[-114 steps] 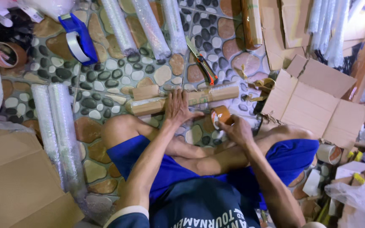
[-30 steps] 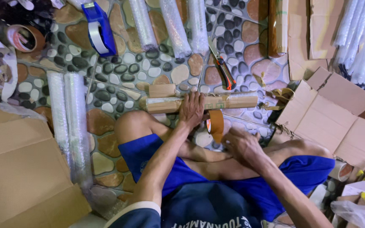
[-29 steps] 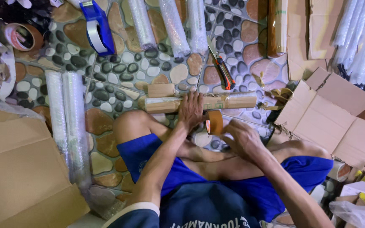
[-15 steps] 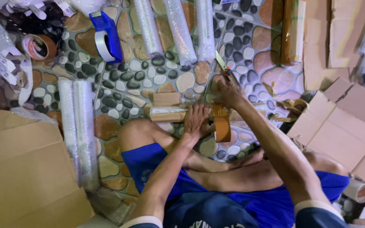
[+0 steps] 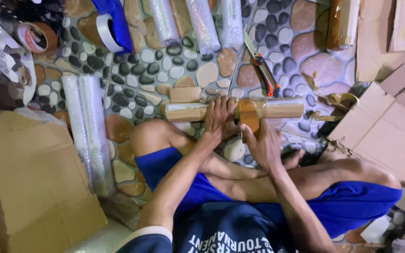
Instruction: The person sits on the floor and uses a utility knife to cut a cardboard box into smaller pieces. They then roll each piece of cardboard into a tube and secure it with brown packing tape. The person repeats this process with multiple pieces of cardboard.
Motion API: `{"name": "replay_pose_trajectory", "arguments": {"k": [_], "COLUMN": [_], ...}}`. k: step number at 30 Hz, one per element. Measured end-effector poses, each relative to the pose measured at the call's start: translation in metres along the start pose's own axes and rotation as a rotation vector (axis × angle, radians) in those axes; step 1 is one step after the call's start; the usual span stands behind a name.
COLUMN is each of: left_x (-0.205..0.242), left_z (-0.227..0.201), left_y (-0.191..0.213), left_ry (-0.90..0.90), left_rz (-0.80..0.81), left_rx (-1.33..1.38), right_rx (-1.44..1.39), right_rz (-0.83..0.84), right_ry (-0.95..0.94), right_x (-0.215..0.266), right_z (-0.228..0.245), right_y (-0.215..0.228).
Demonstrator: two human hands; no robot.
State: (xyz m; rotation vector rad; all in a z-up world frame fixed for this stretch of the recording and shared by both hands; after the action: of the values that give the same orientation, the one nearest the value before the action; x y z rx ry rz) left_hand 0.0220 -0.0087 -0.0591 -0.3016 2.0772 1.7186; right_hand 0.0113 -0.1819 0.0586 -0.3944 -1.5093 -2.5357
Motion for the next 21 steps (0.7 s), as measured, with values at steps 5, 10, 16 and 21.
{"name": "replay_pose_trajectory", "arguments": {"k": [5, 10, 16, 21], "left_x": [-0.015, -0.069, -0.118, -0.023], "left_z": [0.019, 0.029, -0.023, -0.044], "left_y": [0.034, 0.027, 0.19, 0.188], "left_ry": [-0.175, -0.106, 0.44, 1.22], "left_rz": [0.077, 0.425, 0.87, 1.525], "left_rx": [0.183, 0.187, 0.6, 1.558], "right_rx": [-0.499, -0.563, -0.409, -0.765], "right_rz": [-0.063, 0.101, 0.069, -0.017], "right_ry": [-0.01, -0.007, -0.073, 0.38], "right_x": [-0.003, -0.013, 0.048, 0.047], "right_z": [0.023, -0.005, -0.081, -0.087], "right_y": [-0.011, -0.002, 0.061, 0.03]}}
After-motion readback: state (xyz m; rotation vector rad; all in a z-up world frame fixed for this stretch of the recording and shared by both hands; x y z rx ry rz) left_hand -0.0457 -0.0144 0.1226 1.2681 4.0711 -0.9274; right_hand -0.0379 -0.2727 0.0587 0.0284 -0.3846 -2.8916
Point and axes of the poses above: each hand's wrist, its own x-axis away from the middle knuckle, its own y-axis out of the back of the hand, z = x × y, the point moved 1 cm from there along -x, towards the middle knuckle, and after that the axes turned 10 degrees about -z, right-handed, at the moved point
